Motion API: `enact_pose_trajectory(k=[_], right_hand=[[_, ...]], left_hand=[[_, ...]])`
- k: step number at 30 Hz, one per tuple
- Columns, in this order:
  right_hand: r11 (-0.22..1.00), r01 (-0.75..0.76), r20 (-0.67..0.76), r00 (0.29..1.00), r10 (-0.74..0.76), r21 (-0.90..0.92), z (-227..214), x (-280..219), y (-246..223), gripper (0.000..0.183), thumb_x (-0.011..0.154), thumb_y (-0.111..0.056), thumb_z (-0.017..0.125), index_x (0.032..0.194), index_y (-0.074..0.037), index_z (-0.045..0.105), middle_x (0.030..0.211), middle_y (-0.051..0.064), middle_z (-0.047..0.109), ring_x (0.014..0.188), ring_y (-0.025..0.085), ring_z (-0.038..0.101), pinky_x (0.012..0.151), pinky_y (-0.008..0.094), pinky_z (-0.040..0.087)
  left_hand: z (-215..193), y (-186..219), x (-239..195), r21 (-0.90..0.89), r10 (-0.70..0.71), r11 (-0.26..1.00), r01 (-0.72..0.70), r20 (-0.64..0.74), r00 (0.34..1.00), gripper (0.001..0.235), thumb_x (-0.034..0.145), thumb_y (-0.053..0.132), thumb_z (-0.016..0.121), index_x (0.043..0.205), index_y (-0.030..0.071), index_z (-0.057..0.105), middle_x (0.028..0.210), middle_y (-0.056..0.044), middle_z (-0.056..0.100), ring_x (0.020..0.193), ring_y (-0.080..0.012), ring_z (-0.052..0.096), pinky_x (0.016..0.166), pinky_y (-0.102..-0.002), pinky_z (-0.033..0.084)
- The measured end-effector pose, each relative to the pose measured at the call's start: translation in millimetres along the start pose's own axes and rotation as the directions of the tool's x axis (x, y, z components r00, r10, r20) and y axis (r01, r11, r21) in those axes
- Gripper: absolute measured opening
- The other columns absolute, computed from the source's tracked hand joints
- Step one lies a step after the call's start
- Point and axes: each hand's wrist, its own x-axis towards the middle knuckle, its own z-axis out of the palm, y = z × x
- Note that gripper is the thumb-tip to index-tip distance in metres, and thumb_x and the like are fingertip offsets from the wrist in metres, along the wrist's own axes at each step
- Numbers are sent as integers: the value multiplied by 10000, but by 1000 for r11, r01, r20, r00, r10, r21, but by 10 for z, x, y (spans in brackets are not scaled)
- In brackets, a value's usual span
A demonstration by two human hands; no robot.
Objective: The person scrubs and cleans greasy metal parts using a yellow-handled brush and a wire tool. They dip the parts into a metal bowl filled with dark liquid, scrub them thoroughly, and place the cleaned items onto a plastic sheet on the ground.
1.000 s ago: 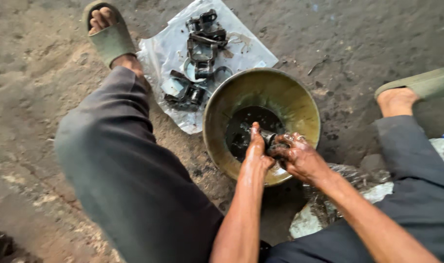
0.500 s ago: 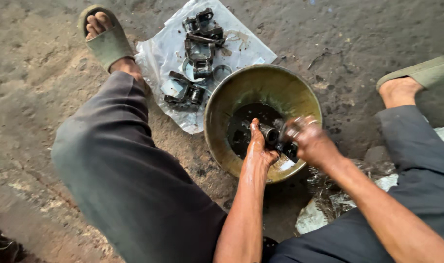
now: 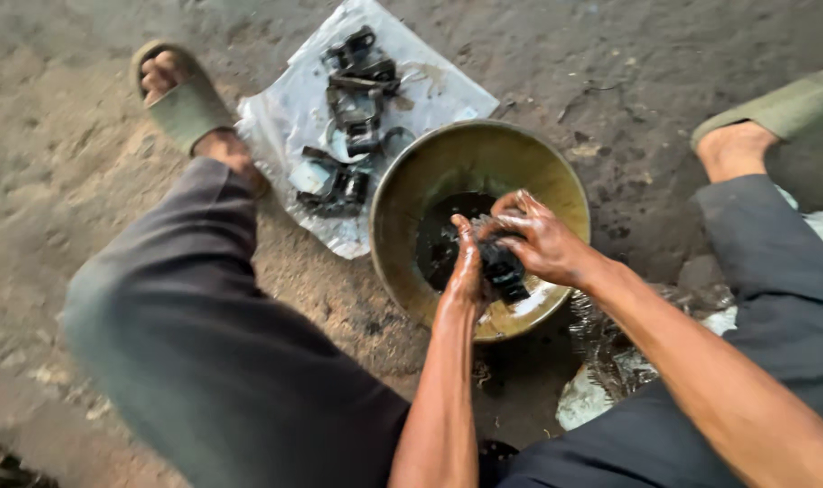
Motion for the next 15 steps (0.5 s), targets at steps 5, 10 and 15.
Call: enact_pose_trajectory(k=[5, 10, 15], right_hand=[[996, -71, -113, 991, 77, 56, 45, 49, -128, 295, 837, 8, 692, 1102, -118, 726, 1211, 154, 588, 1149, 349, 613, 968, 442, 522], [998, 22, 111, 993, -28, 61, 91, -233, -285, 284, 805, -19, 723, 1060, -141, 739, 1079, 102, 642, 1034, 326, 653, 895, 420, 544], [994, -106, -39, 994, 105, -27, 132, -261, -419, 309, 781, 12, 711, 1063, -114, 727, 1105, 148, 613, 1043, 363, 618, 892, 458, 523]], left_hand=[[35, 103, -88, 75, -56, 995, 66, -133, 990, 1028, 782, 952, 219, 1320, 175, 621, 1133, -101, 688, 969, -240, 670, 724, -427, 575], [-33, 231, -256, 23, 76, 997, -74, -132, 988, 1089, 846, 915, 222, 1374, 67, 656, 1325, -129, 656, 1117, -275, 641, 873, -424, 545], [-37, 208, -126, 101, 44, 995, -19, -252, 967, 855, 973, 788, 284, 1342, 72, 571, 1268, -118, 688, 1118, -233, 655, 940, -382, 512]])
